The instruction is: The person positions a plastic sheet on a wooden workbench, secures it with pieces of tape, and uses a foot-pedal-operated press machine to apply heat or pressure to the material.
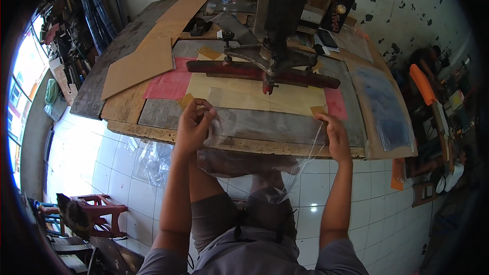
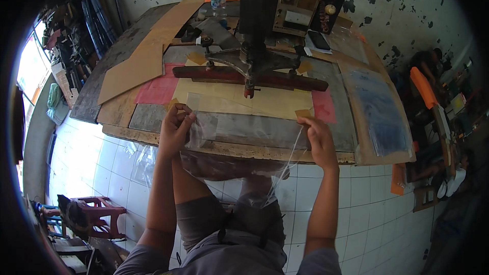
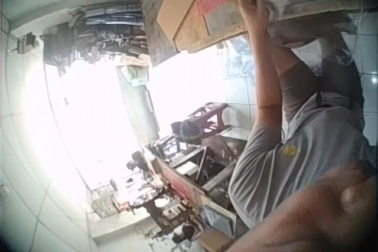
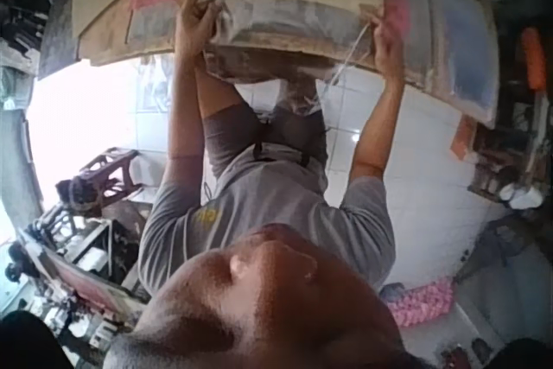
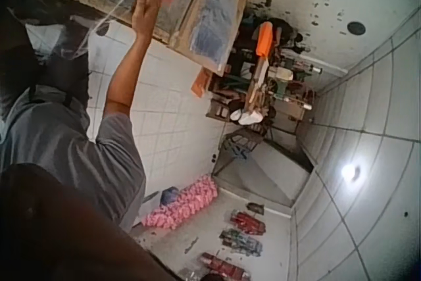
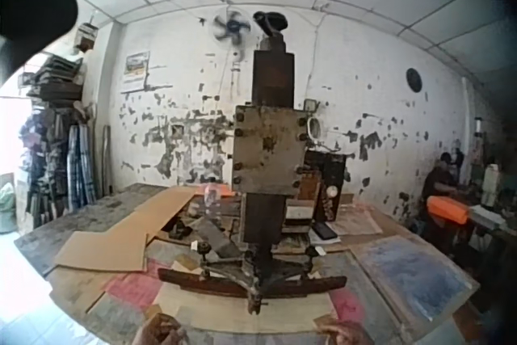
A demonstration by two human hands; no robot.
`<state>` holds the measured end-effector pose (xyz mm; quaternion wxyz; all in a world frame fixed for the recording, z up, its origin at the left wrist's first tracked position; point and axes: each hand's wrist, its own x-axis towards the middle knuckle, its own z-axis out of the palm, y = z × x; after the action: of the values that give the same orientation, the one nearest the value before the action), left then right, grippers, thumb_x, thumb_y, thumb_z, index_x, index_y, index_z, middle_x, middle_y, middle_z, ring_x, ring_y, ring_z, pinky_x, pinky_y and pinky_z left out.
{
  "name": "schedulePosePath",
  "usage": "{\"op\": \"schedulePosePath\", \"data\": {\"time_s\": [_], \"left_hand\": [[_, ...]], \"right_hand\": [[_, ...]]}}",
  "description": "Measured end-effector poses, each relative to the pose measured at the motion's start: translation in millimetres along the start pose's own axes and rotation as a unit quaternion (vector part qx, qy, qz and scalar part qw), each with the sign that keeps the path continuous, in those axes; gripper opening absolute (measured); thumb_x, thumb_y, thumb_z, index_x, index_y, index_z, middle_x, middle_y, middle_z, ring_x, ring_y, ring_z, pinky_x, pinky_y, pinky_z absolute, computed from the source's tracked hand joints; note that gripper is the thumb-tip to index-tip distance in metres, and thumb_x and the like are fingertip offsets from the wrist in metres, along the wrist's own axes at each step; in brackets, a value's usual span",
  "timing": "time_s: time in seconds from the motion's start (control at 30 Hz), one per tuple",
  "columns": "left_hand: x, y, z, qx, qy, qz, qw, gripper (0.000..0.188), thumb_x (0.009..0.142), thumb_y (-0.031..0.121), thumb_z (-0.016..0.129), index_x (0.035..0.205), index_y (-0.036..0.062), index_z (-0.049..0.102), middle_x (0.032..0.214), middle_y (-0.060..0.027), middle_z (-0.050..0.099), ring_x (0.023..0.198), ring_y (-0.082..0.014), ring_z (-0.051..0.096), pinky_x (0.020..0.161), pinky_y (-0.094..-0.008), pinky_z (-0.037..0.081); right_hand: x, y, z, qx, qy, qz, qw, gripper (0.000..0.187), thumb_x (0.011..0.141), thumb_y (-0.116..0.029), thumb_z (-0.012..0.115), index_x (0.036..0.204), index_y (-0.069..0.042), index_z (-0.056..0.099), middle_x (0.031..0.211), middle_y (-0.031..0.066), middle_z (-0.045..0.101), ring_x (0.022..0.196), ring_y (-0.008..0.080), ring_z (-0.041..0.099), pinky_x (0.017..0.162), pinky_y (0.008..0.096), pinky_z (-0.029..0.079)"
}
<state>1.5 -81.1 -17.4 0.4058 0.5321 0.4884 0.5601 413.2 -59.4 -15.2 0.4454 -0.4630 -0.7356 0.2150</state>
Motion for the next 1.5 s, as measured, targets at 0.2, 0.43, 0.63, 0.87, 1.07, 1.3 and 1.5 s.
{"op": "schedulePosePath", "data": {"time_s": [0.2, 0.43, 0.63, 0.87, 1.07, 1.3, 1.5], "left_hand": [[2.5, -10.4, -6.8, -0.05, 0.049, 0.017, 0.997, 0.012, 0.103, 0.011, 0.06, 0.11, 0.0078, 0.052, 0.08, 0.0004, 0.067, 0.061, -0.0003, 0.051, 0.052, -0.019, 0.037], [5.7, -18.3, -4.0, -0.142, 0.02, 0.024, 0.989, 0.013, 0.106, 0.011, 0.055, 0.116, 0.0111, 0.047, 0.099, -0.0044, 0.069, 0.064, -0.0025, 0.052, 0.053, -0.0189, 0.039], [2.1, -0.3, -8.6, -0.131, -0.129, 0.05, 0.982, 0.017, 0.101, 0.001, 0.056, 0.116, 0.0051, 0.05, 0.125, -0.016, 0.064, 0.114, -0.0175, 0.062, 0.089, -0.0317, 0.056], [8.0, -17.0, -20.5, -0.115, -0.207, 0.095, 0.967, 0.029, 0.089, -0.012, 0.056, 0.114, 0.0017, 0.058, 0.132, -0.0163, 0.061, 0.126, -0.023, 0.058, 0.109, -0.0395, 0.046], [5.6, -2.6, -14.4, -0.088, -0.187, 0.045, 0.977, 0.036, 0.09, -0.005, 0.062, 0.127, -0.0015, 0.063, 0.134, -0.0152, 0.064, 0.127, -0.0247, 0.059, 0.108, -0.0384, 0.046], [6.4, -1.4, -19.0, -0.021, -0.228, 0.09, 0.969, 0.018, 0.09, 0.009, 0.074, 0.105, 0.0, 0.077, 0.127, -0.0161, 0.069, 0.126, -0.0287, 0.061, 0.106, -0.0408, 0.047], [5.1, 3.9, -19.3, 0.003, -0.22, 0.091, 0.971, 0.015, 0.084, 0.005, 0.078, 0.098, -0.0007, 0.079, 0.136, -0.0184, 0.065, 0.126, -0.0305, 0.062, 0.106, -0.0402, 0.048]], "right_hand": [[-6.7, -8.6, -2.2, 0.129, -0.057, 0.002, 0.99, 0.091, 0.086, -0.074, 0.063, 0.138, 0.0, 0.057, 0.108, 0.0097, 0.07, 0.105, 0.0208, 0.065, 0.099, 0.0364, 0.045], [-15.7, -10.6, -7.5, 0.259, -0.118, 0.113, 0.952, 0.072, 0.091, -0.029, 0.078, 0.149, -0.001, 0.045, 0.09, 0.0057, 0.072, 0.083, 0.0089, 0.065, 0.075, 0.0224, 0.046], [-17.1, -3.3, -4.6, 0.232, -0.054, 0.119, 0.964, 0.051, 0.095, -0.017, 0.072, 0.14, 0.0, 0.055, 0.098, 0.0091, 0.074, 0.094, 0.0118, 0.067, 0.085, 0.0243, 0.048], [-17.3, 6.9, -8.9, 0.283, -0.025, 0.095, 0.954, 0.052, 0.094, -0.025, 0.074, 0.133, 0.004, 0.057, 0.114, 0.0142, 0.072, 0.11, 0.0205, 0.068, 0.097, 0.0326, 0.05], [-15.7, 13.0, -9.6, 0.263, -0.117, 0.072, 0.955, 0.081, 0.089, -0.06, 0.071, 0.138, 0.002, 0.054, 0.122, 0.0152, 0.069, 0.115, 0.0232, 0.067, 0.1, 0.0358, 0.049], [-11.0, 5.6, -7.5, 0.146, -0.122, 0.0, 0.982, 0.059, 0.093, -0.048, 0.071, 0.129, -0.002, 0.067, 0.124, 0.0144, 0.07, 0.114, 0.0234, 0.068, 0.096, 0.0354, 0.051], [-22.0, 6.0, -13.6, 0.247, -0.089, 0.051, 0.964, 0.021, 0.086, -0.011, 0.078, 0.102, 0.003, 0.077, 0.119, 0.0156, 0.073, 0.106, 0.0195, 0.069, 0.088, 0.0295, 0.053]]}}
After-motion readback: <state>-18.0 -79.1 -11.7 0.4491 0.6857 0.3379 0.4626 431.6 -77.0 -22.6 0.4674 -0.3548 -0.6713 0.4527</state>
